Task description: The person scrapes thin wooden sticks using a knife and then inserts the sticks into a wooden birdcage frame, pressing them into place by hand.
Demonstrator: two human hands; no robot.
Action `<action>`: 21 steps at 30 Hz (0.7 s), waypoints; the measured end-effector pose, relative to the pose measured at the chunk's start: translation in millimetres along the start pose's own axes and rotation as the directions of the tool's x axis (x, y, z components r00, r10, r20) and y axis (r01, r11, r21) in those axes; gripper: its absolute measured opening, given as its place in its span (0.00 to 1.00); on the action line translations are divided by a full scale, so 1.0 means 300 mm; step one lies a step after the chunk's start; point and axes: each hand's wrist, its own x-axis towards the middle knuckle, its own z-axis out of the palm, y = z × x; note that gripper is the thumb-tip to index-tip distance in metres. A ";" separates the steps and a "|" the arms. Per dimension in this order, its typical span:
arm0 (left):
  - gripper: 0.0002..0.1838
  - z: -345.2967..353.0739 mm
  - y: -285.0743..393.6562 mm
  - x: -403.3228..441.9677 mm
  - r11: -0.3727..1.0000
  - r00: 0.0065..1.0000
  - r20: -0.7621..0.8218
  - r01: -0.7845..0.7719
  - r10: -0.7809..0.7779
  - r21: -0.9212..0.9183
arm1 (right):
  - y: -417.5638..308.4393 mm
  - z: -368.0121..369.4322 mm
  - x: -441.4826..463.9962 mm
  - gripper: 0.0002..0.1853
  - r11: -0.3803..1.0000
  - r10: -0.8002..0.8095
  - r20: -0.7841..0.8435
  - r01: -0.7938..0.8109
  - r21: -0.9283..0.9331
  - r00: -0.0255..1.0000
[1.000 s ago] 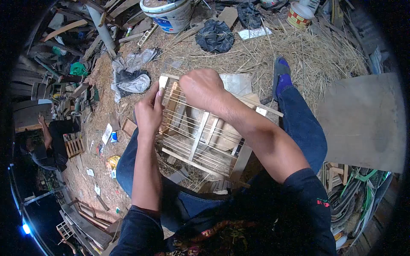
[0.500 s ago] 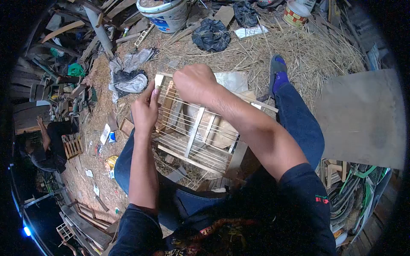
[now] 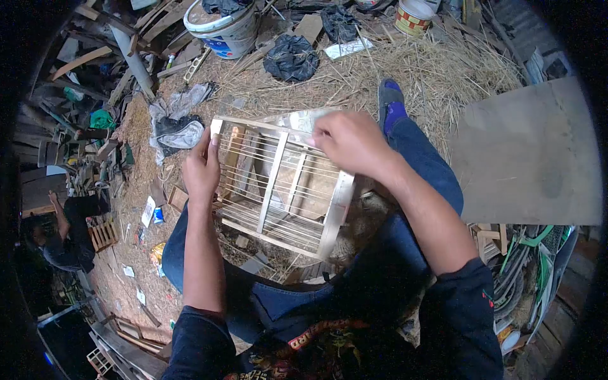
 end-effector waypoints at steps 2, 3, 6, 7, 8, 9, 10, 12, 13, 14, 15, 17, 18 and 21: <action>0.18 -0.003 0.016 -0.003 0.999 1.000 -0.006 -0.007 0.007 0.044 | 0.011 0.014 -0.078 0.10 0.998 -0.036 -0.072 0.032 -0.060 0.997; 0.18 -0.005 0.017 0.000 0.998 1.000 0.003 -0.005 0.004 0.063 | 0.016 0.018 -0.109 0.10 0.995 -0.049 -0.077 0.041 -0.096 0.996; 0.17 -0.010 0.019 0.014 0.994 0.999 0.025 -0.023 0.021 0.104 | 0.052 0.053 -0.155 0.11 0.975 -0.155 -0.171 0.123 -0.184 0.973; 0.17 -0.010 0.024 0.018 0.991 0.999 0.036 -0.040 0.036 0.125 | 0.061 0.065 -0.162 0.10 0.971 -0.179 -0.198 0.141 -0.193 0.964; 0.17 -0.009 0.032 0.020 0.991 0.999 0.036 -0.042 0.038 0.126 | 0.067 0.072 -0.166 0.10 0.971 -0.179 -0.200 0.141 -0.192 0.963; 0.17 -0.010 0.041 0.022 0.989 0.999 0.042 -0.033 0.027 0.147 | 0.071 0.079 -0.168 0.09 0.967 -0.192 -0.212 0.148 -0.207 0.958; 0.17 -0.011 0.050 0.025 0.985 0.999 0.047 -0.024 0.017 0.169 | 0.073 0.084 -0.170 0.09 0.963 -0.206 -0.224 0.156 -0.221 0.953; 0.17 -0.014 0.061 0.038 0.985 0.998 0.059 -0.037 0.027 0.171 | 0.067 0.088 -0.174 0.07 0.955 -0.228 -0.238 0.169 -0.245 0.944; 0.17 -0.013 0.063 0.044 0.984 0.997 0.071 -0.049 0.037 0.171 | 0.064 0.090 -0.178 0.06 0.946 -0.250 -0.250 0.181 -0.270 0.935; 0.17 -0.008 0.060 0.048 0.984 0.997 0.072 -0.048 0.037 0.173 | 0.063 0.095 -0.181 0.06 0.946 -0.251 -0.250 0.182 -0.269 0.935; 0.17 0.000 0.053 0.052 0.982 0.996 0.070 -0.064 0.052 0.180 | 0.063 0.100 -0.183 0.05 0.924 -0.290 -0.255 0.201 -0.327 0.922; 0.17 0.009 0.054 0.061 0.979 0.995 0.069 -0.078 0.066 0.187 | 0.057 0.101 -0.188 0.05 0.898 -0.330 -0.256 0.218 -0.383 0.909; 0.17 0.012 0.056 0.064 0.976 0.994 0.064 -0.102 0.091 0.191 | 0.050 0.095 -0.192 0.05 0.882 -0.342 -0.253 0.215 -0.420 0.905; 0.17 0.021 0.055 0.069 0.971 0.991 0.063 -0.125 0.114 0.204 | 0.033 0.086 -0.204 0.06 0.855 -0.357 -0.253 0.206 -0.476 0.899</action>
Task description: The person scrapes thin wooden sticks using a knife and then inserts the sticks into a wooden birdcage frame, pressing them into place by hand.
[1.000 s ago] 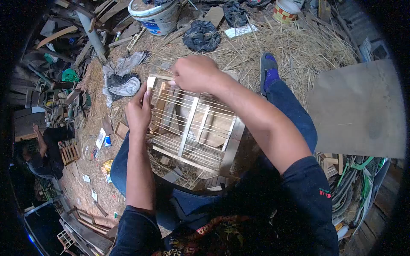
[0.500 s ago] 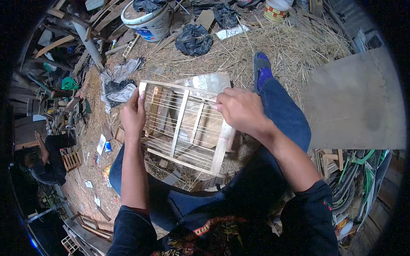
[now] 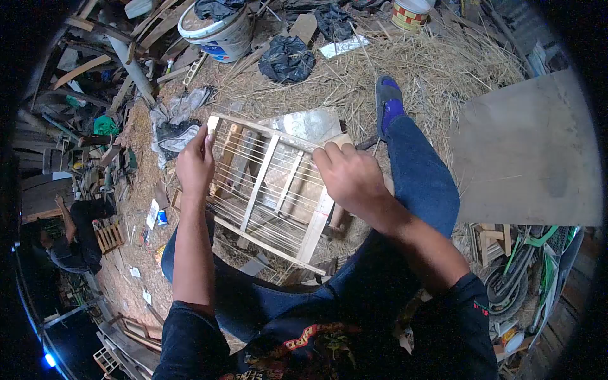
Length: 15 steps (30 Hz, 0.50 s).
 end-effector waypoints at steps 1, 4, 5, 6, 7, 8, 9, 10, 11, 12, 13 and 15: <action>0.17 0.000 0.004 0.003 1.000 1.000 0.003 0.001 -0.001 0.007 | -0.002 -0.002 -0.002 0.06 1.000 -0.004 -0.005 0.003 -0.024 1.000; 0.16 -0.001 0.022 0.007 0.999 0.999 0.028 0.032 -0.032 0.012 | 0.002 0.009 -0.018 0.05 1.000 -0.012 0.028 0.013 -0.028 1.000; 0.16 0.003 0.021 0.008 0.999 0.999 0.029 0.032 -0.032 0.014 | -0.001 0.010 -0.023 0.05 1.000 -0.011 0.028 0.012 -0.026 1.000; 0.17 0.010 0.017 0.008 0.999 0.999 0.025 0.036 -0.036 0.021 | -0.008 0.010 -0.029 0.05 1.000 0.000 0.024 0.001 -0.026 1.000; 0.17 0.016 0.015 0.009 0.999 0.999 0.021 0.040 -0.040 0.028 | -0.014 0.010 -0.035 0.04 1.000 0.010 0.020 -0.010 -0.028 1.000; 0.17 0.019 0.015 0.013 0.999 0.999 0.022 0.040 -0.041 0.027 | -0.020 0.011 -0.037 0.04 1.000 0.011 0.022 -0.010 -0.027 1.000; 0.18 0.024 0.015 0.016 0.999 0.999 0.015 0.051 -0.051 0.020 | -0.027 0.011 -0.040 0.04 0.999 0.040 0.031 -0.040 -0.026 0.999; 0.19 0.020 0.036 0.026 0.998 0.998 0.008 0.060 -0.060 0.010 | -0.031 0.010 -0.047 0.03 0.997 0.072 0.041 -0.071 -0.027 0.997; 0.19 0.016 0.056 0.044 0.998 0.998 0.011 0.059 -0.059 0.006 | -0.029 0.013 -0.059 0.03 0.997 0.074 0.044 -0.073 -0.030 0.996; 0.21 0.009 0.076 0.071 0.994 0.990 0.083 0.110 -0.111 0.021 | -0.028 0.021 -0.075 0.03 0.995 0.100 0.070 -0.099 -0.012 0.993; 0.24 0.006 0.094 0.099 0.986 0.975 0.152 0.159 -0.164 0.041 | -0.027 0.027 -0.086 0.03 0.992 0.122 0.096 -0.124 0.007 0.988; 0.30 0.036 0.119 0.163 0.988 0.979 0.142 0.134 -0.144 0.078 | -0.024 0.025 -0.106 0.03 0.989 0.141 0.116 -0.146 0.038 0.983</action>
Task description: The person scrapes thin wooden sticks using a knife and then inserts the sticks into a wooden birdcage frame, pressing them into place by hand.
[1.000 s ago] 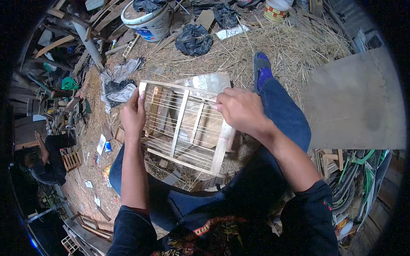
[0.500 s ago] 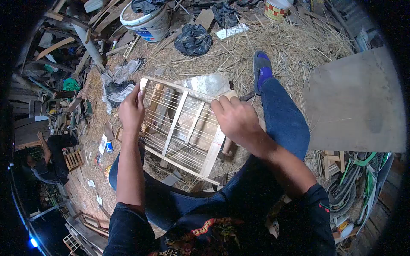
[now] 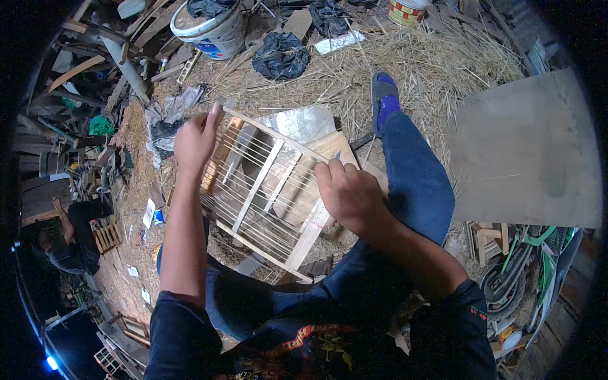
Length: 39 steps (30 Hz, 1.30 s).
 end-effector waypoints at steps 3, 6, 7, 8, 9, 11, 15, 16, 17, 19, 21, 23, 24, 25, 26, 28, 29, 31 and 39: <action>0.35 -0.001 0.102 0.068 0.998 0.992 0.124 0.015 -0.023 0.064 | 0.011 -0.010 -0.018 0.03 0.998 0.042 0.028 -0.043 0.039 0.999; 0.36 0.024 0.120 0.105 0.995 0.988 0.153 -0.032 0.017 0.094 | 0.014 -0.006 -0.030 0.02 0.996 0.059 0.037 -0.061 0.072 0.998; 0.36 0.034 0.115 0.115 0.994 0.987 0.156 -0.038 0.022 0.102 | 0.012 -0.001 -0.032 0.02 0.993 0.055 0.037 -0.059 0.098 0.998; 0.36 0.045 0.108 0.128 0.994 0.987 0.159 -0.039 0.023 0.102 | 0.011 0.004 -0.034 0.02 0.993 0.058 0.039 -0.061 0.099 0.998; 0.35 0.055 0.100 0.141 0.994 0.986 0.158 -0.058 0.043 0.090 | 0.011 0.010 -0.034 0.03 0.992 0.045 0.042 -0.049 0.112 0.998; 0.33 0.055 0.115 0.147 0.996 0.988 0.142 -0.070 0.062 0.052 | 0.005 0.011 -0.029 0.03 0.991 0.029 0.048 -0.035 0.127 0.998; 0.31 0.085 0.096 0.209 0.996 0.978 0.192 -0.083 0.077 0.021 | -0.010 -0.007 -0.020 0.04 0.999 0.036 0.038 -0.037 0.036 0.999; 0.31 0.086 0.099 0.220 0.996 0.969 0.233 -0.089 0.085 0.005 | -0.013 -0.011 -0.017 0.04 0.999 0.031 0.038 -0.032 0.022 0.999; 0.31 0.086 0.103 0.231 0.995 0.957 0.273 -0.096 0.096 -0.010 | -0.015 -0.014 -0.014 0.05 1.000 0.026 0.038 -0.026 0.007 0.999; 0.31 0.094 0.108 0.245 0.996 0.952 0.293 -0.090 0.084 0.008 | -0.022 -0.019 -0.009 0.05 0.997 0.008 0.030 -0.006 -0.083 1.000; 0.31 0.106 0.109 0.259 0.996 0.945 0.317 -0.089 0.076 0.026 | -0.026 -0.010 -0.010 0.06 0.992 0.019 0.040 -0.015 -0.122 0.999; 0.29 0.120 0.109 0.272 0.995 0.945 0.322 -0.086 0.063 0.057 | -0.029 -0.009 -0.013 0.06 0.991 0.038 0.056 -0.031 -0.132 0.998; 0.29 0.126 0.108 0.276 0.995 0.944 0.325 -0.086 0.063 0.057 | -0.030 -0.017 -0.011 0.06 0.986 0.028 0.048 -0.020 -0.163 0.998; 0.29 0.124 0.112 0.277 0.994 0.944 0.321 -0.099 0.077 0.052 | -0.031 -0.017 -0.012 0.06 0.984 0.022 0.045 -0.014 -0.178 0.999; 0.29 0.121 0.115 0.279 0.993 0.945 0.315 -0.111 0.091 0.047 | -0.032 -0.017 -0.012 0.06 0.981 0.016 0.042 -0.007 -0.193 0.999; 0.29 0.113 0.125 0.279 0.992 0.940 0.327 -0.117 0.094 0.054 | -0.031 -0.006 -0.019 0.06 0.985 0.013 0.013 -0.011 -0.172 1.000; 0.28 0.112 0.130 0.278 0.990 0.936 0.338 -0.125 0.097 0.061 | -0.031 -0.002 -0.022 0.06 0.986 0.013 0.004 -0.012 -0.164 1.000; 0.28 0.116 0.129 0.277 0.989 0.935 0.337 -0.137 0.112 0.051 | -0.035 0.002 -0.027 0.06 0.985 0.026 -0.009 -0.027 -0.169 1.000; 0.28 0.117 0.145 0.264 0.984 0.940 0.316 -0.162 0.129 0.079 | -0.048 -0.002 -0.047 0.07 0.985 0.053 0.002 -0.052 -0.165 0.999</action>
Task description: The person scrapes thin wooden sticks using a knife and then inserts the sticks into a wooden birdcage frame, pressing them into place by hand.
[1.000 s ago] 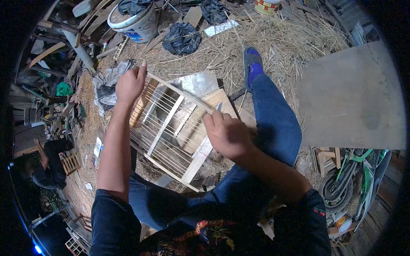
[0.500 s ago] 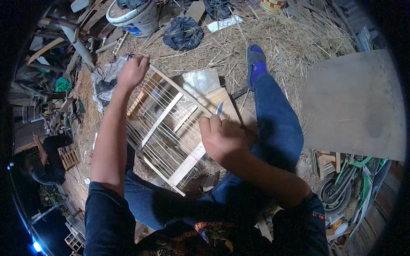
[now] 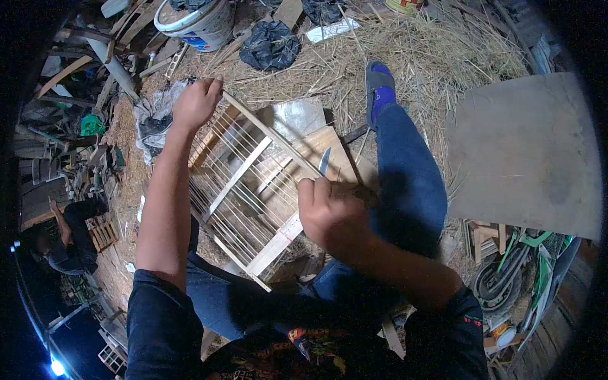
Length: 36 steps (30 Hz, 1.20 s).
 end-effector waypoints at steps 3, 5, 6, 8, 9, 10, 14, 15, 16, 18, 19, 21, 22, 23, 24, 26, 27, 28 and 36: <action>0.28 -0.005 0.012 -0.010 1.000 1.000 0.017 -0.024 0.024 -0.021 | -0.002 0.013 -0.010 0.07 0.999 -0.017 -0.014 0.016 -0.032 1.000; 0.28 0.005 0.021 -0.019 1.000 1.000 -0.030 -0.010 0.010 -0.007 | 0.000 0.015 -0.014 0.07 0.998 -0.032 -0.057 0.029 -0.055 0.998; 0.28 0.009 0.026 -0.023 1.000 0.999 -0.030 -0.012 0.012 -0.010 | -0.002 0.006 -0.013 0.08 0.999 -0.020 -0.060 0.017 -0.043 0.998; 0.28 0.014 0.029 -0.024 1.000 0.997 -0.074 0.022 -0.023 -0.008 | -0.003 -0.003 -0.013 0.08 0.999 -0.008 -0.065 0.005 -0.032 0.998; 0.28 0.015 0.027 -0.026 1.000 0.997 -0.075 0.021 -0.022 -0.007 | -0.006 -0.005 -0.014 0.07 1.000 0.024 -0.037 -0.025 -0.018 0.999; 0.28 0.013 0.027 -0.027 1.000 0.997 -0.076 0.008 -0.008 -0.002 | -0.010 -0.005 -0.015 0.06 0.999 0.040 -0.023 -0.041 -0.010 0.999; 0.30 0.016 0.049 -0.089 0.995 0.964 -0.264 -0.025 -0.001 -0.095 | -0.021 0.000 -0.020 0.06 0.997 0.077 -0.007 -0.077 -0.025 0.997; 0.30 0.013 0.059 -0.118 0.995 0.964 -0.267 -0.026 0.000 -0.095 | -0.023 0.001 -0.022 0.06 0.996 0.088 0.005 -0.087 -0.020 0.996; 0.29 0.007 0.074 -0.154 0.959 0.897 -0.373 -0.277 0.236 -0.059 | -0.021 0.002 -0.024 0.06 0.995 0.094 0.011 -0.094 -0.020 0.995; 0.28 0.009 0.118 -0.226 0.860 0.763 -0.463 -0.509 0.452 0.001 | -0.019 0.004 -0.029 0.06 0.995 0.097 0.016 -0.097 -0.024 0.995; 0.29 0.015 0.145 -0.266 0.827 0.765 -0.343 -0.558 0.545 0.069 | -0.020 0.003 -0.029 0.06 0.995 0.093 0.015 -0.093 -0.025 0.996; 0.31 0.035 0.169 -0.304 0.776 0.763 -0.148 -0.627 0.630 0.067 | -0.021 -0.003 -0.024 0.07 0.997 0.075 0.010 -0.075 -0.023 0.997; 0.31 0.048 0.168 -0.309 0.760 0.753 -0.100 -0.644 0.650 0.087 | -0.023 -0.003 -0.021 0.07 0.997 0.069 0.005 -0.069 -0.022 0.998; 0.31 0.053 0.167 -0.309 0.741 0.741 -0.053 -0.663 0.670 0.104 | -0.024 -0.003 -0.018 0.07 0.998 0.062 -0.001 -0.062 -0.020 0.998; 0.31 0.053 0.163 -0.307 0.739 0.738 -0.053 -0.665 0.672 0.108 | -0.025 0.003 -0.021 0.07 0.998 0.065 -0.005 -0.065 -0.014 0.998; 0.31 0.047 0.165 -0.307 0.736 0.741 0.000 -0.666 0.671 0.122 | -0.024 0.004 -0.030 0.07 0.997 0.076 -0.007 -0.076 -0.010 0.997; 0.31 0.045 0.168 -0.309 0.733 0.739 0.002 -0.669 0.674 0.123 | -0.025 0.003 -0.034 0.07 0.996 0.084 0.002 -0.084 0.007 0.996; 0.30 0.042 0.169 -0.309 0.730 0.737 0.005 -0.670 0.676 0.139 | -0.025 0.003 -0.034 0.07 0.996 0.089 0.009 -0.089 0.024 0.996; 0.28 0.046 0.169 -0.308 0.727 0.740 0.012 -0.663 0.672 0.176 | -0.021 -0.013 -0.025 0.07 0.997 0.072 0.028 -0.072 0.027 0.997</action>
